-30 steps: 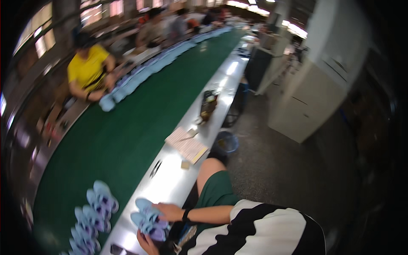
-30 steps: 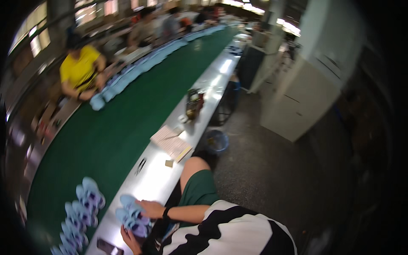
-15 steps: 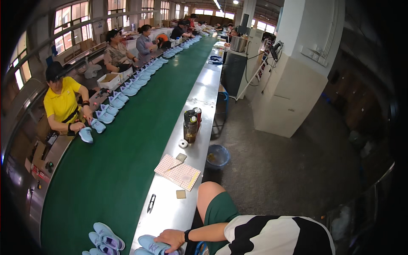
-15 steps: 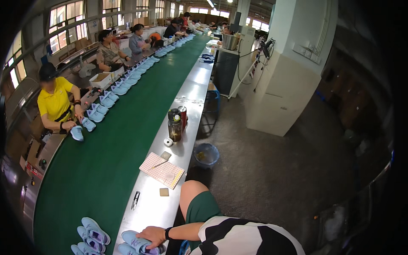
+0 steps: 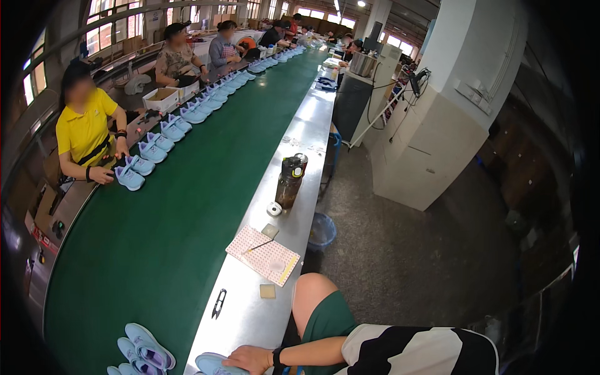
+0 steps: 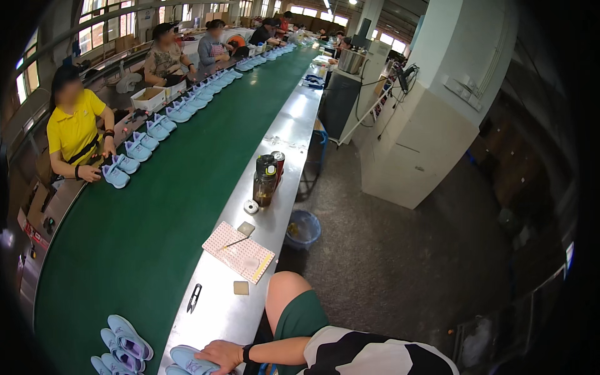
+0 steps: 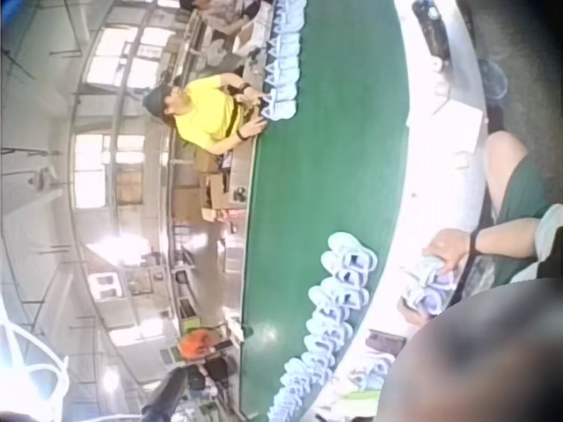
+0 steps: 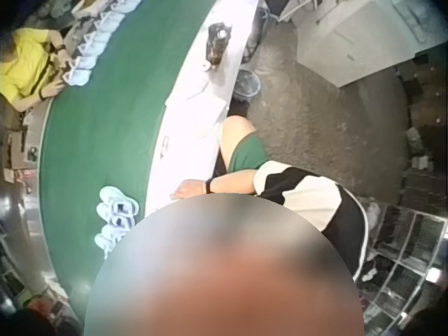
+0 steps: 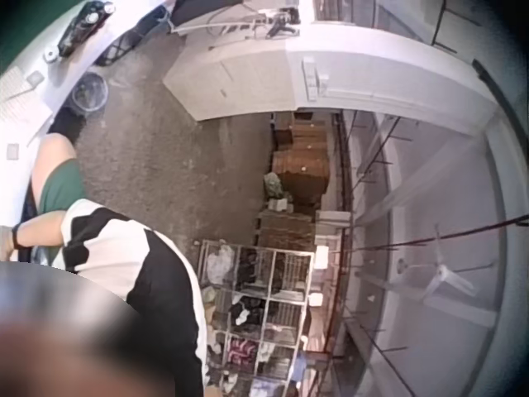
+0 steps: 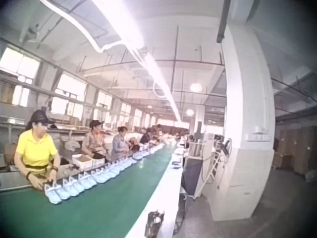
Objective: The person sits at a factory assembly line and repeatedly picks up pairs of light blue shoes from the conveyor belt. They turn the shoes over to inspect the soles and uppers, then place them back on the belt. The person also briefly handles a wrapped cushion and a smartphone.
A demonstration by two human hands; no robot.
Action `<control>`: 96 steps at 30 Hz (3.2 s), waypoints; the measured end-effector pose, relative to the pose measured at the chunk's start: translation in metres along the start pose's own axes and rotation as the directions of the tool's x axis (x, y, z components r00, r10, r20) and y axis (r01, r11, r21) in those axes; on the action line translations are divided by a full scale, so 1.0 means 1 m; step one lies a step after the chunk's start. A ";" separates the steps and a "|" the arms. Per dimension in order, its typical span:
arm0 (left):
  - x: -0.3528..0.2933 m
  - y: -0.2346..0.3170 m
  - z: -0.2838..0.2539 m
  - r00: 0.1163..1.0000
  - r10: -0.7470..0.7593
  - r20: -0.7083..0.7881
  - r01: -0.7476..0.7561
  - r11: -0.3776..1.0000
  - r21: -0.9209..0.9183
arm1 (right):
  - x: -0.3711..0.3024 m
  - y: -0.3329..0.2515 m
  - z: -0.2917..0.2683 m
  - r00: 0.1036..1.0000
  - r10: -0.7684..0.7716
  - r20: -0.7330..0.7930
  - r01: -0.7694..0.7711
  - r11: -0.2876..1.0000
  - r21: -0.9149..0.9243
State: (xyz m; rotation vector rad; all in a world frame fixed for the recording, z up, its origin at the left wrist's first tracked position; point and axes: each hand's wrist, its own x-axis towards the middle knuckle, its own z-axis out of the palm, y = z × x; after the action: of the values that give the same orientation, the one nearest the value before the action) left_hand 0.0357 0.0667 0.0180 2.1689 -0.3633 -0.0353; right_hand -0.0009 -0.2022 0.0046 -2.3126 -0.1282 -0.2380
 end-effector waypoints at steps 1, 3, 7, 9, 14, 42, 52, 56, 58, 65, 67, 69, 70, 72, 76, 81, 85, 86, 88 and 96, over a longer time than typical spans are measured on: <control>0.001 -0.001 0.000 1.000 0.020 -0.010 -0.020 1.000 0.010 | 0.000 0.001 0.002 1.000 -0.006 -0.009 0.006 1.000 -0.006; 0.004 -0.005 0.001 0.999 0.034 -0.015 -0.034 0.999 0.003 | 0.002 0.003 0.003 0.999 -0.030 -0.040 0.034 0.993 0.110; 0.004 -0.013 0.002 0.999 0.033 -0.001 -0.033 0.999 -0.036 | 0.002 0.002 0.004 1.000 0.008 0.013 -0.008 1.000 -0.007; 0.002 -0.016 0.002 0.999 0.044 0.000 -0.044 0.998 -0.044 | 0.002 0.001 0.004 1.000 0.000 0.010 0.001 1.000 -0.016; 0.001 -0.020 -0.001 1.000 0.029 0.011 -0.029 0.999 -0.024 | 0.001 0.003 0.012 0.998 -0.043 -0.049 0.042 0.999 -0.022; 0.005 -0.020 -0.002 0.997 0.075 -0.018 -0.075 0.997 -0.003 | 0.001 0.010 0.030 0.998 0.042 0.042 -0.039 0.997 -0.065; 0.007 -0.021 -0.002 0.995 0.079 -0.055 -0.080 0.997 -0.013 | -0.001 0.015 0.039 1.000 -0.008 0.019 0.009 0.997 -0.082; 0.005 -0.024 -0.001 0.997 0.059 -0.050 -0.060 0.998 -0.031 | -0.001 0.015 0.041 1.000 -0.028 -0.011 0.027 0.993 -0.114; 0.005 -0.026 -0.001 0.997 0.061 -0.055 -0.063 0.997 -0.033 | -0.001 0.015 0.040 0.999 -0.041 -0.031 0.037 0.992 -0.124; 0.006 -0.033 0.001 0.997 0.065 -0.048 -0.066 0.998 -0.010 | 0.003 0.015 0.041 0.999 0.019 0.035 -0.016 0.996 -0.083; 0.006 -0.034 0.000 0.997 0.073 -0.039 -0.073 0.997 0.002 | 0.003 0.015 0.042 0.999 0.026 0.048 -0.022 0.997 -0.075; 0.006 -0.035 0.000 0.997 0.077 -0.030 -0.077 0.997 0.007 | 0.002 0.015 0.042 0.999 0.019 0.031 -0.016 0.995 -0.095; 0.006 -0.034 -0.001 0.997 0.077 -0.027 -0.077 0.997 0.005 | 0.002 0.015 0.042 1.000 0.016 0.022 -0.014 0.994 -0.105; 0.006 -0.033 -0.002 0.996 0.085 -0.025 -0.085 0.996 -0.004 | 0.001 0.015 0.042 1.000 0.006 0.016 -0.004 0.994 -0.111; 0.007 -0.031 -0.003 0.995 0.093 -0.025 -0.094 0.995 -0.022 | 0.002 0.013 0.042 1.000 -0.021 -0.004 0.020 0.995 -0.098; 0.006 -0.034 -0.003 0.999 0.049 -0.019 -0.049 0.999 -0.014 | 0.003 0.014 0.042 1.000 -0.028 0.003 0.028 0.997 -0.074; 0.005 -0.041 -0.003 0.998 0.051 -0.020 -0.051 0.999 -0.013 | 0.004 0.014 0.043 0.999 -0.049 -0.001 0.048 0.995 -0.093; 0.005 -0.042 -0.003 0.998 0.054 -0.022 -0.054 0.998 -0.018 | 0.004 0.014 0.043 0.999 -0.041 0.005 0.041 0.994 -0.098; 0.005 -0.044 -0.003 0.999 0.039 -0.020 -0.040 0.999 -0.029 | 0.005 0.013 0.043 1.000 -0.024 0.015 0.026 0.994 -0.109; 0.008 -0.045 -0.005 0.999 0.036 -0.003 -0.036 0.999 -0.040 | 0.008 0.012 0.043 0.999 -0.052 -0.015 0.050 0.995 -0.082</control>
State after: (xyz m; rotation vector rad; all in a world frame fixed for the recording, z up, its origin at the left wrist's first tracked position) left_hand 0.0551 0.0928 -0.0142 2.1217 -0.3967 -0.0200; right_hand 0.0148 -0.1785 -0.0307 -2.3896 -0.1718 -0.2940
